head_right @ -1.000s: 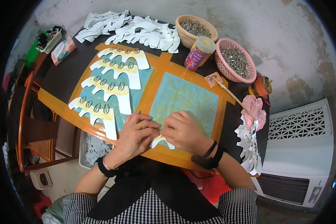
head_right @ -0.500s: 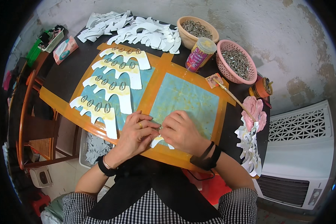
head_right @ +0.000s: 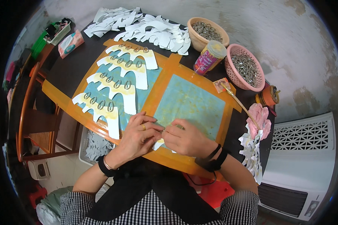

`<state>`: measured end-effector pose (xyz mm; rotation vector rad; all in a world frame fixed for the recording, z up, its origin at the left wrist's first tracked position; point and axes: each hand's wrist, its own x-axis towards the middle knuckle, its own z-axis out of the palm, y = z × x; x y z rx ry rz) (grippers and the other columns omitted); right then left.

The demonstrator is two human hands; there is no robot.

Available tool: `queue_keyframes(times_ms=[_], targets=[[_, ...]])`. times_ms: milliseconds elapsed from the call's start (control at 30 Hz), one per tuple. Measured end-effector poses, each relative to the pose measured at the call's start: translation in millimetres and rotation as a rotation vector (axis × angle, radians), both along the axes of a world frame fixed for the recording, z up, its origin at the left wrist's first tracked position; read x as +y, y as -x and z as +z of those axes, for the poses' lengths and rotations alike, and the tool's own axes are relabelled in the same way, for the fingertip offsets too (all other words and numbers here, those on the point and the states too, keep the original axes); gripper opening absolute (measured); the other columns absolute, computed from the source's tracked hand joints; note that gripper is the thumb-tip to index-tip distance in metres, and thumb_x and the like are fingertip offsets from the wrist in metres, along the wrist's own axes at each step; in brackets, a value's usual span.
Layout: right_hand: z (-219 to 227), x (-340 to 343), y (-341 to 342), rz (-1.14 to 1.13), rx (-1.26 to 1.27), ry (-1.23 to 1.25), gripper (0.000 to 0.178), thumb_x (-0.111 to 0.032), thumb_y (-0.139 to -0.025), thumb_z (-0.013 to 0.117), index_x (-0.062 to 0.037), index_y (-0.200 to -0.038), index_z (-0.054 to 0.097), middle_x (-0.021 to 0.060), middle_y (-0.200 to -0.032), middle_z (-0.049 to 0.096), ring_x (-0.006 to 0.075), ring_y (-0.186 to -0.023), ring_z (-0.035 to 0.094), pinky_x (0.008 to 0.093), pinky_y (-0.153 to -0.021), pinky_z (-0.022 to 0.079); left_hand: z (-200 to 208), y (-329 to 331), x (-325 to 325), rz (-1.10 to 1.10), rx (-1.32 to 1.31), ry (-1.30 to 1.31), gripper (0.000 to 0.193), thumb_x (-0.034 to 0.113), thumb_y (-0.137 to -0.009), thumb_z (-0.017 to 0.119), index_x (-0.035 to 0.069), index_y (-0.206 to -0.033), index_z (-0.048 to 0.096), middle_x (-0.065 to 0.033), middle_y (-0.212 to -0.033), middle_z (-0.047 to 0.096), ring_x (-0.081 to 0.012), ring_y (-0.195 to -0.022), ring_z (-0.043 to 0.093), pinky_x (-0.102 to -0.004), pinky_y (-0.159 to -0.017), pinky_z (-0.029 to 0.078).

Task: Manually inserting and pressing metal eyelet components into pre-cut white leather shoe parts.

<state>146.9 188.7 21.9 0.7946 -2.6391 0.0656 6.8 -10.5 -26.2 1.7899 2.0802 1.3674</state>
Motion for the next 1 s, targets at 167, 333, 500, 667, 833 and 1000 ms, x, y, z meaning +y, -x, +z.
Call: queue_keyframes(times_ms=[167,333,500,667,833,1000], targets=[[4.4,0.5,2.9,0.025,-0.029,0.005,0.013,-0.010,-0.080,0.072,-0.0071,-0.092,0.069,0.0016,-0.103,0.068,0.0187,-0.104,0.067,0.0389,-0.095,0.053,2.2,0.3,0.5,-0.021,-0.007,0.018,0.012,0.010,-0.085,0.085,0.009,-0.095,0.079,0.0014,-0.112,0.077,-0.0287,-0.122,0.064,-0.0560,-0.115,0.043],[1.0,4.4,5.8,0.041,-0.115,0.079,0.013,-0.010,-0.080,0.071,-0.0059,-0.092,0.067,0.0034,-0.106,0.070,0.0206,-0.104,0.067,0.0382,-0.093,0.053,6.1,0.6,0.1,-0.041,0.061,0.045,0.008,0.011,-0.091,0.080,0.010,-0.098,0.077,0.0017,-0.117,0.076,-0.0259,-0.128,0.061,-0.0540,-0.120,0.038],[-2.5,8.7,5.6,0.043,-0.151,0.179,0.014,-0.014,-0.081,0.072,-0.0054,-0.088,0.063,0.0060,-0.109,0.072,0.0230,-0.100,0.069,0.0390,-0.091,0.053,6.4,0.3,-0.6,-0.045,0.022,0.062,0.008,0.010,-0.090,0.080,0.010,-0.098,0.077,0.0010,-0.115,0.076,-0.0264,-0.128,0.061,-0.0539,-0.121,0.038],[-1.0,8.0,1.7,0.053,-0.133,0.129,0.014,-0.015,-0.083,0.072,-0.0082,-0.084,0.059,0.0049,-0.109,0.073,0.0208,-0.097,0.069,0.0367,-0.087,0.053,5.6,0.3,-0.3,-0.041,0.005,0.052,0.012,0.008,-0.087,0.082,0.008,-0.098,0.077,0.0020,-0.114,0.076,-0.0292,-0.128,0.062,-0.0572,-0.118,0.040],[-1.3,6.1,1.0,0.050,-0.118,0.069,0.013,-0.015,-0.083,0.071,-0.0106,-0.084,0.059,0.0033,-0.108,0.074,0.0178,-0.094,0.068,0.0338,-0.084,0.053,4.3,-0.7,-0.3,-0.029,0.039,0.057,0.007,0.009,-0.090,0.080,0.008,-0.095,0.076,-0.0001,-0.115,0.076,-0.0270,-0.128,0.061,-0.0541,-0.121,0.038],[0.0,3.4,4.0,0.065,-0.066,0.096,0.013,-0.011,-0.079,0.068,-0.0099,-0.082,0.055,0.0026,-0.084,0.056,0.0186,-0.081,0.060,0.0319,-0.076,0.049,5.9,0.0,0.5,-0.051,0.061,0.036,0.009,0.009,-0.089,0.080,0.008,-0.097,0.076,-0.0002,-0.116,0.075,-0.0271,-0.128,0.061,-0.0544,-0.121,0.038]])
